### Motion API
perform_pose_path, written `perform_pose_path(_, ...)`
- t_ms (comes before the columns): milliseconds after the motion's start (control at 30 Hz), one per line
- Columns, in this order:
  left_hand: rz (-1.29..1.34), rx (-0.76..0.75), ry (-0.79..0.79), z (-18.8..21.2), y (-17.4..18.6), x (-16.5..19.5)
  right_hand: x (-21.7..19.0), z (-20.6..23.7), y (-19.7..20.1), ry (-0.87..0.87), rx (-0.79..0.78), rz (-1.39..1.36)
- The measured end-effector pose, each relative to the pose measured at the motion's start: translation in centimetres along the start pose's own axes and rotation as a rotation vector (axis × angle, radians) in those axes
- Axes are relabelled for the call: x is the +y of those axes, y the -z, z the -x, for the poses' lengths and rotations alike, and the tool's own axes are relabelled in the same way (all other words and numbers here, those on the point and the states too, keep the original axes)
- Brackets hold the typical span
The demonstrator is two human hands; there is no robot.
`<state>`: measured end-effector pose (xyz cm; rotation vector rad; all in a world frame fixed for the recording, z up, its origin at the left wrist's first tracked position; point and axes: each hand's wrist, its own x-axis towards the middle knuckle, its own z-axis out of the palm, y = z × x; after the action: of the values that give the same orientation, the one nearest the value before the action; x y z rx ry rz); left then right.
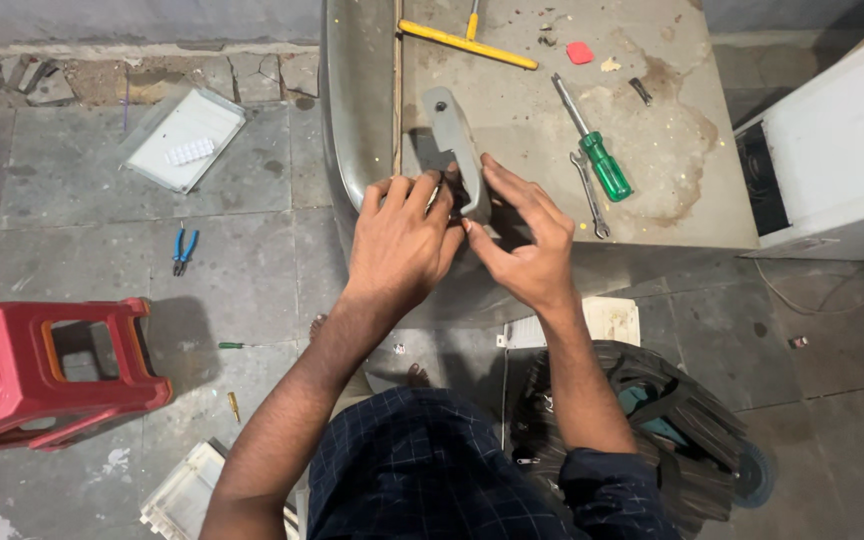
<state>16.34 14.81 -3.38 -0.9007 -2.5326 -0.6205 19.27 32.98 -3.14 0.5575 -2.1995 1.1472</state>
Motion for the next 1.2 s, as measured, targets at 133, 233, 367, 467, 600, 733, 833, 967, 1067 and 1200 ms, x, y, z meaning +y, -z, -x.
perform_pose_path(133, -0.002, 0.012, -0.022, 0.2, 0.2, 0.0, 0.2, 0.1, -0.4, 0.036, -0.003, 0.047)
perform_pose_path(233, 0.020, 0.063, -0.053, 1.1, 1.0, 0.2, 0.4, 0.1, -0.6, 0.062, 0.003, 0.098)
perform_pose_path(367, 0.099, 0.178, -0.015, 2.6, 2.7, 0.3, 0.5, 0.0, -0.4, 0.078, -0.013, 0.129)
perform_pose_path(467, 0.174, 0.241, 0.108, 2.9, 3.8, -0.5, 0.5, 0.1, -0.5, 0.083, -0.043, 0.152)
perform_pose_path(600, 0.371, 0.254, 0.176, 1.8, 4.3, -2.0, 0.4, 0.1, -0.8, 0.108, -0.089, 0.214)
perform_pose_path(733, 0.402, 0.126, 0.137, 0.6, 3.9, -3.1, 0.3, -0.1, -0.7, 0.143, -0.113, 0.245)
perform_pose_path(833, 0.384, 0.077, 0.137, 0.4, 3.6, -3.4, 0.3, -0.3, -0.6, 0.163, -0.127, 0.274)
perform_pose_path(967, 0.371, 0.095, 0.124, 0.5, 3.0, -3.7, 0.3, -0.4, -0.7, 0.184, -0.135, 0.347)
perform_pose_path(1067, 0.345, 0.099, 0.133, 0.6, 2.7, -3.8, 0.3, -0.3, -0.9, 0.188, -0.135, 0.371)
perform_pose_path(1200, 0.307, 0.094, 0.143, 0.5, 2.7, -3.8, 0.4, -0.4, -1.0, 0.189, -0.146, 0.364)
